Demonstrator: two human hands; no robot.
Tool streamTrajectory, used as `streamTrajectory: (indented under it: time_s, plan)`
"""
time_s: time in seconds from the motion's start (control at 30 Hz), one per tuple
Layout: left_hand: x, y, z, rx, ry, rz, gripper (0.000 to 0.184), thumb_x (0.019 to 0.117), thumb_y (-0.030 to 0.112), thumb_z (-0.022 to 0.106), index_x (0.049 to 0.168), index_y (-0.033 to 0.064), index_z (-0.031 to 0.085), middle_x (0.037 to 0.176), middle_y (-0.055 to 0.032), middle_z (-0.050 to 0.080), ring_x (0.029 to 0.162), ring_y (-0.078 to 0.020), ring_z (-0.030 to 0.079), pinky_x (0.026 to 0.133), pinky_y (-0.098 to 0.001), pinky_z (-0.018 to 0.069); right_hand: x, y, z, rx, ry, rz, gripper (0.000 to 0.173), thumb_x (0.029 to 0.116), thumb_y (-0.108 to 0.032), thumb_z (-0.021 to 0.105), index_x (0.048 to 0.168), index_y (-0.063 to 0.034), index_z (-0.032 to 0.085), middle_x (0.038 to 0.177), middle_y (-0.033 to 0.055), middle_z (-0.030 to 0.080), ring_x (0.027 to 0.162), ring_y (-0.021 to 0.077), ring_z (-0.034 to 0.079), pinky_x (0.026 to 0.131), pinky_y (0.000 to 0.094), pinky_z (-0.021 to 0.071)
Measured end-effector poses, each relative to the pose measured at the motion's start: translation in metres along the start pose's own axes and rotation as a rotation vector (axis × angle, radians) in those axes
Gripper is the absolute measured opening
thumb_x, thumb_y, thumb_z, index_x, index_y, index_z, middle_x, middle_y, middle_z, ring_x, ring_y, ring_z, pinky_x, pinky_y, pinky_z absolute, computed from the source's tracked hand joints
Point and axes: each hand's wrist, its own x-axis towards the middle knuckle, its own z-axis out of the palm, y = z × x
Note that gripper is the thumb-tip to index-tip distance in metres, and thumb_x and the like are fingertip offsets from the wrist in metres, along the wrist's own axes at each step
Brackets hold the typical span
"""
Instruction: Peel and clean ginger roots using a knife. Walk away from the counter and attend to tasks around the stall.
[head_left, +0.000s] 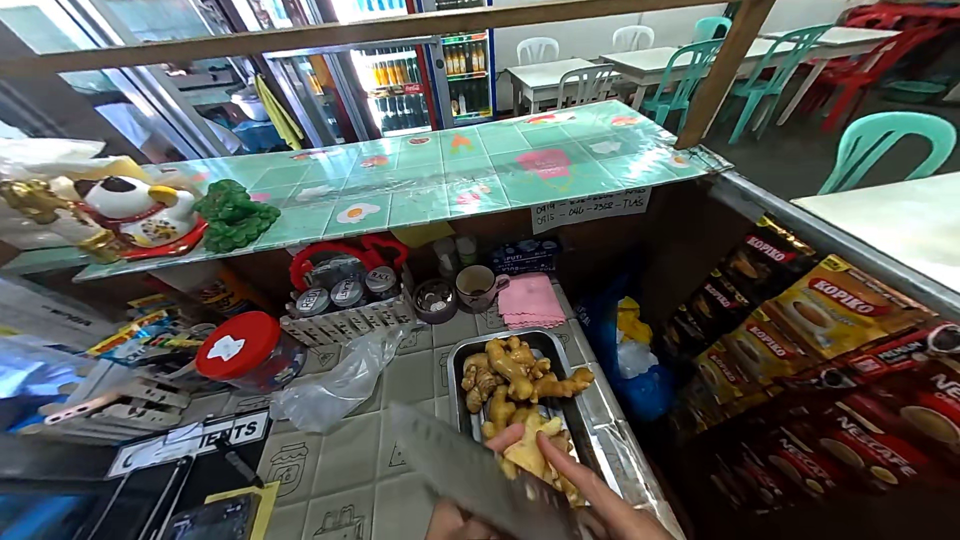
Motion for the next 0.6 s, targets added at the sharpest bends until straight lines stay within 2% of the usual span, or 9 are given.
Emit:
streamTrajectory:
  time_s: [0.03, 0.07, 0.13, 0.17, 0.23, 0.33, 0.53, 0.6]
  plan:
    - [0.002, -0.001, -0.002, 0.020, -0.040, 0.013, 0.049, 0.1025, 0.017, 0.056, 0.145, -0.0039, 0.045, 0.137, -0.0123, 0.061, 0.119, -0.0198, 0.063, 0.102, -0.0392, 0.0528, 0.000, 0.001, 0.001, -0.093, 0.004, -0.028, 0.080, 0.1010, -0.036, 0.064, 0.163, -0.0051, 0.024, 0.143, 0.0191, 0.058, 0.098, 0.0226, 0.070, 0.088, 0.0460, 0.0581]
    - [0.004, -0.002, -0.003, 0.046, -0.061, 0.019, 0.048, 0.1040, 0.019, 0.053, 0.145, -0.0039, 0.046, 0.138, -0.0122, 0.060, 0.122, -0.0195, 0.061, 0.104, -0.0398, 0.0511, 0.000, 0.001, 0.003, -0.166, 0.024, -0.043, 0.081, 0.0995, -0.038, 0.065, 0.163, -0.0065, 0.026, 0.138, 0.0202, 0.061, 0.093, 0.0245, 0.069, 0.083, 0.0485, 0.0571]
    - [0.007, -0.004, -0.004, 0.100, -0.058, 0.022, 0.042, 0.1058, 0.016, 0.049, 0.143, -0.0031, 0.048, 0.135, -0.0095, 0.061, 0.120, -0.0165, 0.062, 0.103, -0.0382, 0.0517, -0.002, -0.003, 0.004, -0.288, 0.056, -0.028, 0.080, 0.0975, -0.041, 0.067, 0.161, -0.0089, 0.032, 0.111, 0.0191, 0.070, 0.072, 0.0255, 0.064, 0.068, 0.0499, 0.0549]
    - [0.006, -0.004, -0.004, 0.122, -0.052, 0.017, 0.040, 0.1065, 0.014, 0.047, 0.142, -0.0028, 0.048, 0.133, -0.0084, 0.062, 0.119, -0.0153, 0.062, 0.102, -0.0373, 0.0521, -0.002, -0.006, 0.003, -0.330, 0.052, -0.021, 0.080, 0.0973, -0.043, 0.067, 0.161, -0.0096, 0.032, 0.103, 0.0180, 0.071, 0.068, 0.0257, 0.063, 0.064, 0.0498, 0.0542]
    - [0.006, -0.003, -0.002, 0.154, -0.026, 0.014, 0.037, 0.1073, 0.012, 0.045, 0.140, -0.0036, 0.050, 0.129, -0.0077, 0.064, 0.116, -0.0137, 0.063, 0.101, -0.0353, 0.0527, -0.004, -0.009, 0.000, -0.378, 0.024, -0.004, 0.081, 0.0968, -0.045, 0.068, 0.162, -0.0108, 0.032, 0.103, 0.0176, 0.072, 0.071, 0.0273, 0.065, 0.066, 0.0515, 0.0552]
    - [0.005, -0.004, -0.002, 0.183, -0.027, 0.016, 0.036, 0.1080, 0.012, 0.043, 0.140, -0.0041, 0.051, 0.130, -0.0087, 0.063, 0.117, -0.0134, 0.062, 0.102, -0.0342, 0.0513, -0.005, -0.010, -0.001, -0.429, 0.018, -0.003, 0.082, 0.0958, -0.045, 0.069, 0.162, -0.0120, 0.033, 0.097, 0.0168, 0.072, 0.068, 0.0292, 0.066, 0.062, 0.0533, 0.0540]
    - [0.004, -0.009, -0.008, 0.164, -0.053, 0.002, 0.039, 0.1081, 0.017, 0.045, 0.142, -0.0028, 0.050, 0.132, -0.0057, 0.063, 0.118, -0.0114, 0.061, 0.101, -0.0330, 0.0513, -0.005, -0.012, 0.000, -0.507, 0.070, -0.049, 0.075, 0.0972, -0.043, 0.068, 0.159, -0.0112, 0.039, 0.108, 0.0133, 0.075, 0.075, 0.0286, 0.072, 0.064, 0.0540, 0.0571]
    - [-0.003, -0.007, -0.004, 0.097, -0.037, -0.008, 0.043, 0.1045, 0.014, 0.052, 0.143, -0.0051, 0.047, 0.136, -0.0090, 0.061, 0.121, -0.0151, 0.061, 0.103, -0.0354, 0.0511, -0.004, -0.009, -0.003, -0.489, 0.073, -0.060, 0.070, 0.0986, -0.042, 0.066, 0.158, -0.0141, 0.042, 0.119, 0.0113, 0.073, 0.083, 0.0269, 0.073, 0.069, 0.0529, 0.0582]
